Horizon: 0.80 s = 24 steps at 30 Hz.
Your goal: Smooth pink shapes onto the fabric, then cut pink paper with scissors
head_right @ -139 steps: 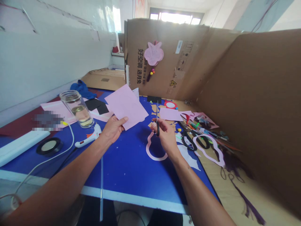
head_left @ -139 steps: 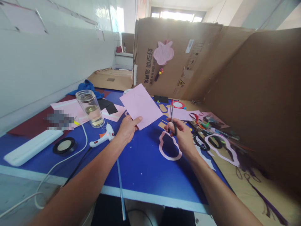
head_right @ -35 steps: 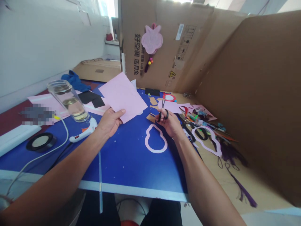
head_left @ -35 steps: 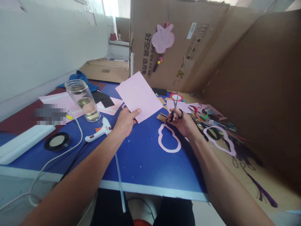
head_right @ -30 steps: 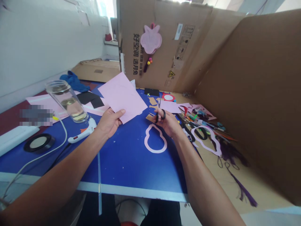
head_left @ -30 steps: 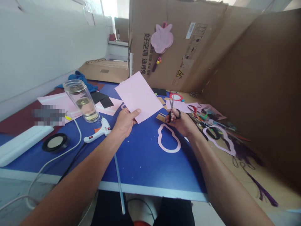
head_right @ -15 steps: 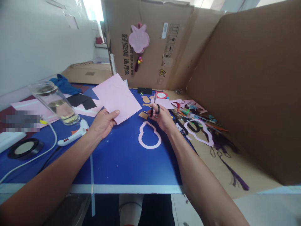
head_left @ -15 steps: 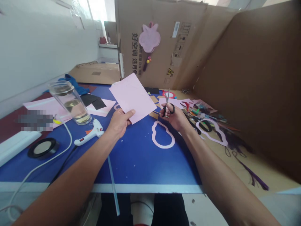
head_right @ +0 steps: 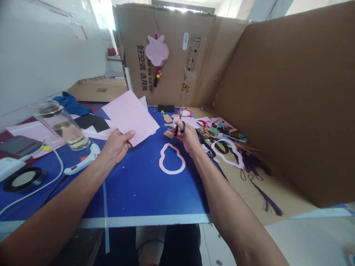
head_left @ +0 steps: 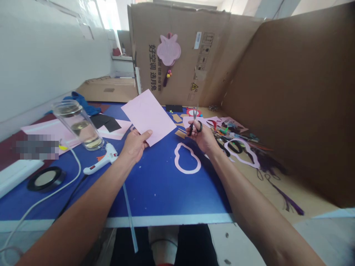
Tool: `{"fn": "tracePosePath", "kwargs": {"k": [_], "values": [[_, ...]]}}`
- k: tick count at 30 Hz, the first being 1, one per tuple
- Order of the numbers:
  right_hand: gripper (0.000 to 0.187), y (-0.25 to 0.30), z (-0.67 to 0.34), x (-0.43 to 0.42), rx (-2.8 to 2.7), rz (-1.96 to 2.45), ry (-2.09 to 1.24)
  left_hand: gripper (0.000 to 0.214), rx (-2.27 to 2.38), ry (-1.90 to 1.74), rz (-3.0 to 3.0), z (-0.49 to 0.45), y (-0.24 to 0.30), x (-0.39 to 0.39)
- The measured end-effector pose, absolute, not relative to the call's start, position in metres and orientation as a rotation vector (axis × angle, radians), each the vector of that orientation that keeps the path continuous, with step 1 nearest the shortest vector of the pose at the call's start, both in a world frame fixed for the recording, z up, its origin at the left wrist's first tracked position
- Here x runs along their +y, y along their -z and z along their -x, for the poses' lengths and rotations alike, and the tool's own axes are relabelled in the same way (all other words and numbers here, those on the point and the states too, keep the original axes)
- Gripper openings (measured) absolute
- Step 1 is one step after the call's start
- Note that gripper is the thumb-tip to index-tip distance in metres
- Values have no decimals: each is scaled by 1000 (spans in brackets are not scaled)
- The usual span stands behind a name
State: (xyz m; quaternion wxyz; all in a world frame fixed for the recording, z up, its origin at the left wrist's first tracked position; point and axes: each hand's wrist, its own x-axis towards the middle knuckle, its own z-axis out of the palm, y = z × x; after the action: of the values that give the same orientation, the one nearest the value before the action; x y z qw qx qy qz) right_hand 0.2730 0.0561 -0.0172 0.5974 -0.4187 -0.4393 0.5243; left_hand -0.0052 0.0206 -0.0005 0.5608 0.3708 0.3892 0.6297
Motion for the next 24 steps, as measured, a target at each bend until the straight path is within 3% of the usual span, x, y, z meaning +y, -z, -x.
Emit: {"fn": "tracePosePath", "kwargs": {"k": [24], "values": [[53,5,-246,20,-1243,960,-1179,27,1002,-1466,-774,3,-11,24]]}}
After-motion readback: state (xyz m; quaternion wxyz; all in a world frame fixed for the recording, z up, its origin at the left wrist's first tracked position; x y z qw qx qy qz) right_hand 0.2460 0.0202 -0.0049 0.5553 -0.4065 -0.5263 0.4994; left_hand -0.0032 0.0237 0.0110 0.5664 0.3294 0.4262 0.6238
